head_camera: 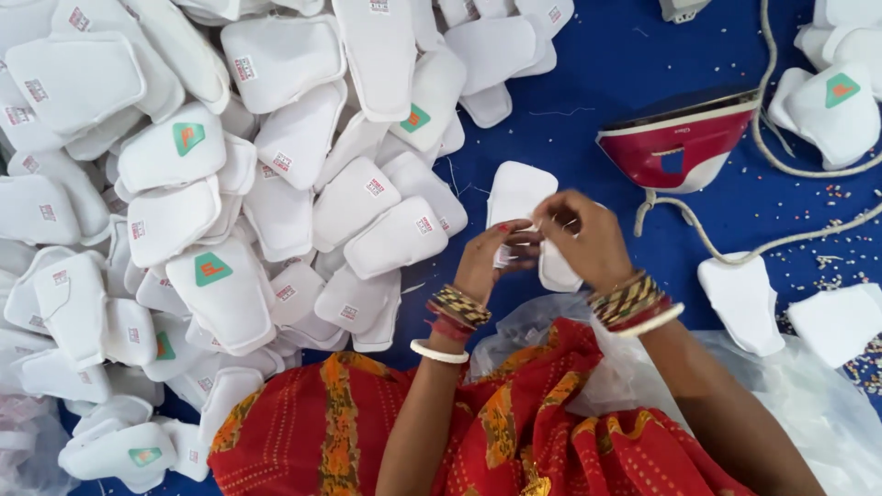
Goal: The recorder is ironing labels onto white shoe components in a manufacturing environment.
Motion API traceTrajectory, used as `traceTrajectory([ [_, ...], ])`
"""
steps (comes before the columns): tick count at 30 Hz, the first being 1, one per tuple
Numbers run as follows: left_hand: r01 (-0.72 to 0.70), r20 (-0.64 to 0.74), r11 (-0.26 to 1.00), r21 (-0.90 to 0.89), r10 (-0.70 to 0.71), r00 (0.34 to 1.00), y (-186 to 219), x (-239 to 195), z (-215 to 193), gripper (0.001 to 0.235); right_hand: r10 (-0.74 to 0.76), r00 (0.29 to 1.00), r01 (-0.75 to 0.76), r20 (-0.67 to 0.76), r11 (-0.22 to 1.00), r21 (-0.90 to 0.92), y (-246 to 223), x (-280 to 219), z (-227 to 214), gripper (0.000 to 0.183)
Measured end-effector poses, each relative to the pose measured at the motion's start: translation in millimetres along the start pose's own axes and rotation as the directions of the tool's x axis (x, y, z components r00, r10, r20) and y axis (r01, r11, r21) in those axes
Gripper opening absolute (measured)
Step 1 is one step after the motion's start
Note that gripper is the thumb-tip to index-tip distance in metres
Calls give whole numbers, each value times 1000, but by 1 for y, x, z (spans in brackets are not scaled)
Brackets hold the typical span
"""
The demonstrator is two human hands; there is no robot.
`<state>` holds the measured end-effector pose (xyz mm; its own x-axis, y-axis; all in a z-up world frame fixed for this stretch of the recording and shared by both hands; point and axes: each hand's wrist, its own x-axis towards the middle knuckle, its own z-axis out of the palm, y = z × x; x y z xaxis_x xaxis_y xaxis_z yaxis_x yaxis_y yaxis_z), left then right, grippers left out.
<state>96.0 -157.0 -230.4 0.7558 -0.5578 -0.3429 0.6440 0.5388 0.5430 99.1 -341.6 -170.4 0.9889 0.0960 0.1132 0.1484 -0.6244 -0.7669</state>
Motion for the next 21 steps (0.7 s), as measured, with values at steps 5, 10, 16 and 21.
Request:
traceTrajectory([
  [5, 11, -176, 348, 937, 446, 878, -4, 23, 4, 21, 404, 912, -385, 70, 784, 488, 71, 46, 43, 18],
  [10, -16, -22, 64, 998, 555, 831, -11, 35, -4, 25, 474, 878, -418, -64, 825, 381, 49, 54, 51, 18],
  [16, -6, 11, -13, 1000, 521, 854, -6, 36, -1, 50, 365, 903, -359, -227, 931, 69, 30, 50, 52, 19],
  [21, 112, 1, -205, 972, 482, 876, -24, 48, -7, 66, 231, 937, -284, -264, 941, -185, 30, 47, 57, 18],
])
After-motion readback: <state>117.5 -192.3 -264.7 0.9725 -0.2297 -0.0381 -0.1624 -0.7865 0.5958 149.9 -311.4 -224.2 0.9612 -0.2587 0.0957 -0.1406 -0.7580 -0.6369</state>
